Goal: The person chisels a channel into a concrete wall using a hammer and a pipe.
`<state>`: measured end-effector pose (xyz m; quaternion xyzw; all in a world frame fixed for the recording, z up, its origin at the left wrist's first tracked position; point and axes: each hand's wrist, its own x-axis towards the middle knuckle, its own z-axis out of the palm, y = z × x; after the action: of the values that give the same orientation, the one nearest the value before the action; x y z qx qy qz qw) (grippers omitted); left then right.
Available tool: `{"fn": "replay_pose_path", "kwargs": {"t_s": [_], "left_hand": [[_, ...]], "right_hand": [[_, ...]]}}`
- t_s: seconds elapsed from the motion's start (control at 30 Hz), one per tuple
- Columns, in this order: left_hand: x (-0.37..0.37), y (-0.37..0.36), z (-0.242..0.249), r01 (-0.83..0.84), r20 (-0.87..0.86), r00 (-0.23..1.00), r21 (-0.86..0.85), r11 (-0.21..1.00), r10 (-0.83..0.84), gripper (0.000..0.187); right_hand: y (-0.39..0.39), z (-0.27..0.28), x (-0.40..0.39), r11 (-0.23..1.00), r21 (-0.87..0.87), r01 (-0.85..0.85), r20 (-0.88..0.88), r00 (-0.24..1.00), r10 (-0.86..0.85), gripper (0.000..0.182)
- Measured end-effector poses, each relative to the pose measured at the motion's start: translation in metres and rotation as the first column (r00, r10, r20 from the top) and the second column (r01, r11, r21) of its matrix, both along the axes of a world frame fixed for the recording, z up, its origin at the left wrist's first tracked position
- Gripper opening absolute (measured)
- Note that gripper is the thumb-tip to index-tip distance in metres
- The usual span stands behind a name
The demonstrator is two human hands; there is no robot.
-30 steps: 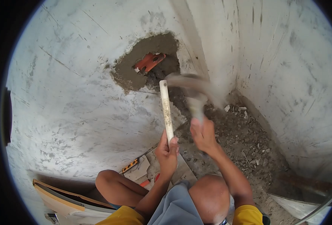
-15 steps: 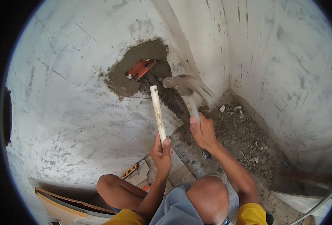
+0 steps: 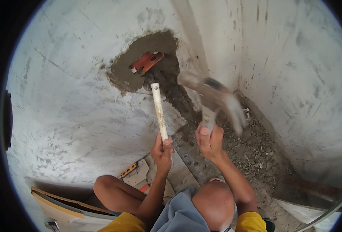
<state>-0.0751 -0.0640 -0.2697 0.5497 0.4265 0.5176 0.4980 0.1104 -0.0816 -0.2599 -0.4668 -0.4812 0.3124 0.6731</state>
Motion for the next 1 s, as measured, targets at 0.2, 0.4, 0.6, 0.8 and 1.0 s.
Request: {"fn": "replay_pose_path", "kwargs": {"t_s": [0.2, 0.4, 0.6, 0.8, 1.0], "left_hand": [[0.006, 0.0, 0.007, -0.025, 0.162, 0.985, -0.16, 0.987, 0.051, 0.049], [-0.003, -0.002, -0.032, 0.027, -0.184, 0.983, 0.181, 0.983, 0.007, 0.047], [0.075, 0.041, 0.05, 0.492, -0.428, 0.865, 0.612, 0.62, -0.264, 0.041], [0.137, 0.082, 0.146, 0.876, -0.849, 0.483, 0.468, 0.121, -0.215, 0.021], [0.158, 0.078, 0.214, 0.869, -0.864, 0.492, 0.495, 0.002, -0.109, 0.017]], "right_hand": [[0.037, 0.007, -0.001, 0.998, -0.057, -0.004, 0.4, 0.916, 0.026, 0.044], [-0.013, -0.051, 0.026, 0.94, -0.205, 0.274, -0.084, 0.952, -0.296, 0.046], [-0.107, -0.159, 0.055, 0.746, -0.463, 0.479, 0.307, 0.876, -0.372, 0.038], [-0.209, -0.268, 0.015, 0.542, -0.751, 0.377, 0.3, 0.926, -0.228, 0.025], [-0.218, -0.228, 0.006, 0.633, -0.679, 0.371, 0.565, 0.815, 0.129, 0.021]]}}
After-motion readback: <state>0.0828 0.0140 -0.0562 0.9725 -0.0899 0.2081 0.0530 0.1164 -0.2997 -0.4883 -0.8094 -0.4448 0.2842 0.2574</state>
